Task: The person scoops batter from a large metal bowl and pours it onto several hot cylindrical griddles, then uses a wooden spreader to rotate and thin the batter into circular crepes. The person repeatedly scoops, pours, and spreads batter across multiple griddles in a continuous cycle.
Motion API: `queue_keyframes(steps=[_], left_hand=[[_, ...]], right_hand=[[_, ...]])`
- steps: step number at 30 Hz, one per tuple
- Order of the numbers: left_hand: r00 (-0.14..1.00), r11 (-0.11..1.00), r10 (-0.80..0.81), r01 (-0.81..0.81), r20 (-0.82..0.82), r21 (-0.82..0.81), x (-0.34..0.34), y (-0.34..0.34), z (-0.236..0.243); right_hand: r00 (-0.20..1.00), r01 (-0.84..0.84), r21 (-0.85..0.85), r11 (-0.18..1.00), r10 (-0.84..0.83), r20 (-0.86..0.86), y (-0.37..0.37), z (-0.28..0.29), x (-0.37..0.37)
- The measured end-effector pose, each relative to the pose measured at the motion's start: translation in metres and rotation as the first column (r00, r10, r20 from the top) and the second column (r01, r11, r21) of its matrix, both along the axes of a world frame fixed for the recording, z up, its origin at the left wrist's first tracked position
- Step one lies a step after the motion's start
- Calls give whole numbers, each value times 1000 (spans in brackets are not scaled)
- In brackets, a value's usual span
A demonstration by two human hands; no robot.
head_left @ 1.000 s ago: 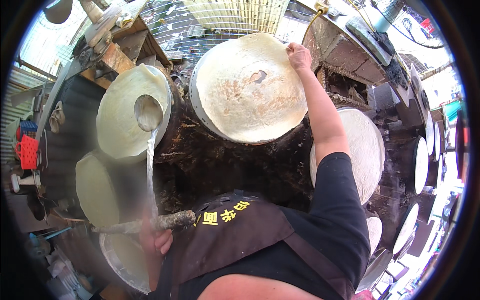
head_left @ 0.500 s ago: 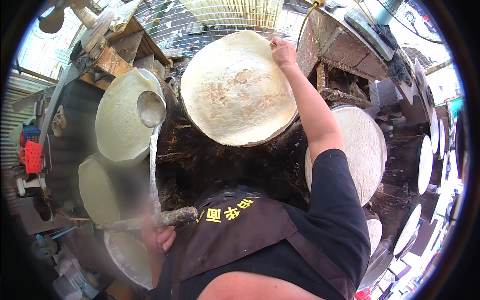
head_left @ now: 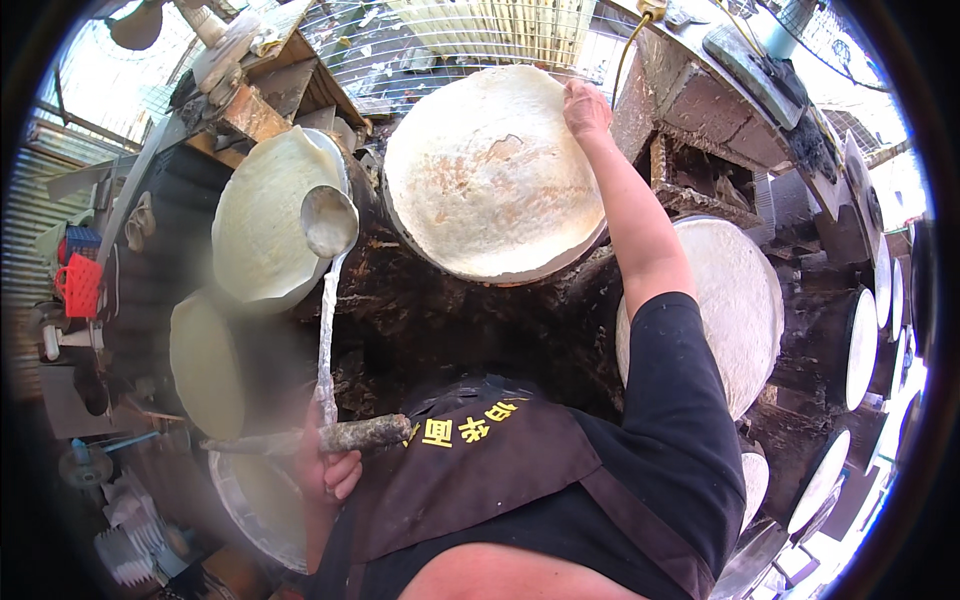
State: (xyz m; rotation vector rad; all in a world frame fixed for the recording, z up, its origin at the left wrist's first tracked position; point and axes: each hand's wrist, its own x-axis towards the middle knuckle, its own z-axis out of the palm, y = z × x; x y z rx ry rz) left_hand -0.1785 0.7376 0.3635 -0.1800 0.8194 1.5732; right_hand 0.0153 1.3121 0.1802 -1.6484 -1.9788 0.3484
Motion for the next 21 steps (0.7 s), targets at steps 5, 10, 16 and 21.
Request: queue_keyframes(steps=[5, 10, 16, 21], left_hand=[[1000, 987, 22, -24, -15, -156, 0, -7, 10], [961, 974, -182, 146, -210, -175, -20, -11, 1], [938, 953, -303, 297, -168, -62, -32, -2, -7], [806, 907, -385, 420, -449, -23, -38, -19, 2]], right_hand=[[982, -16, 162, 987, 46, -183, -70, 53, -6], [527, -790, -42, 612, 642, -556, -285, 168, -45], [358, -933, -118, 341, 912, -199, -440, 168, -63], [536, -787, -260, 559, 412, -737, -452, 148, 9]])
